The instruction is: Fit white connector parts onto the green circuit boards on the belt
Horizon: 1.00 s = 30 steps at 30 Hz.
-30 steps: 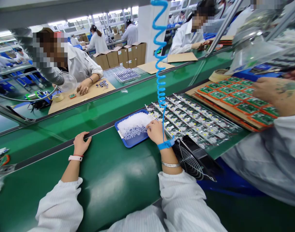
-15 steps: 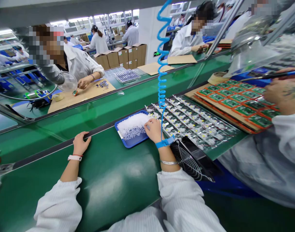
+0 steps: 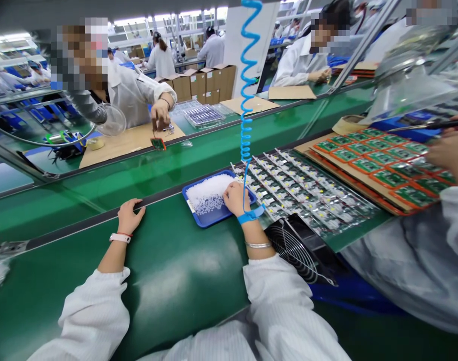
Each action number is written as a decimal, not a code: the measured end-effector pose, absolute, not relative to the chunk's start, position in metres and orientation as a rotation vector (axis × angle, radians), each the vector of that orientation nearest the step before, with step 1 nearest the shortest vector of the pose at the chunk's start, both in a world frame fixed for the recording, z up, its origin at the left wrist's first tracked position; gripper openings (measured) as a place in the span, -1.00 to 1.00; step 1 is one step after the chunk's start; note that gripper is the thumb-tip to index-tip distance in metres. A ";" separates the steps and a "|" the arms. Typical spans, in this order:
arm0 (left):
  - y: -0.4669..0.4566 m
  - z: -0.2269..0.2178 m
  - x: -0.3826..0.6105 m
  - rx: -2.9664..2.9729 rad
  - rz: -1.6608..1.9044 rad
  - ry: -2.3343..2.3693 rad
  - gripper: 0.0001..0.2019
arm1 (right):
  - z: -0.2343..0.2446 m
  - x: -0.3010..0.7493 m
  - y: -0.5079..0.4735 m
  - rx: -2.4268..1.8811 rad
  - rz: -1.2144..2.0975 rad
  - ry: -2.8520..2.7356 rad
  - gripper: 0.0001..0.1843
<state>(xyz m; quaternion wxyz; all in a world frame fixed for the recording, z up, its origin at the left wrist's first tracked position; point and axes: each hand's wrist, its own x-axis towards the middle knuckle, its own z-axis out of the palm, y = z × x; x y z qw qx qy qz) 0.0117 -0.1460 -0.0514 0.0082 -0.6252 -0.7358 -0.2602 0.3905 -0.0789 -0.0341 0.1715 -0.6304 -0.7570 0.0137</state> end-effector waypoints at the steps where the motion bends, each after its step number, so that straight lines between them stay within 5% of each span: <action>1: -0.146 -0.051 0.012 -1.956 -0.812 -2.301 -0.69 | -0.034 0.390 -0.079 -1.783 0.035 -2.156 -0.79; 13: -0.146 -0.048 0.019 -2.085 -1.018 -2.164 -0.70 | -0.038 0.392 -0.077 -1.727 -0.004 -2.191 -0.76; 20: -0.148 -0.043 0.057 -2.524 -0.804 -1.923 -0.36 | -0.038 0.401 -0.091 -1.627 0.110 -2.159 -0.80; 30: -0.146 -0.043 0.064 -2.548 -0.798 -1.910 -0.45 | -0.041 0.410 -0.102 -1.569 0.281 -2.324 -0.81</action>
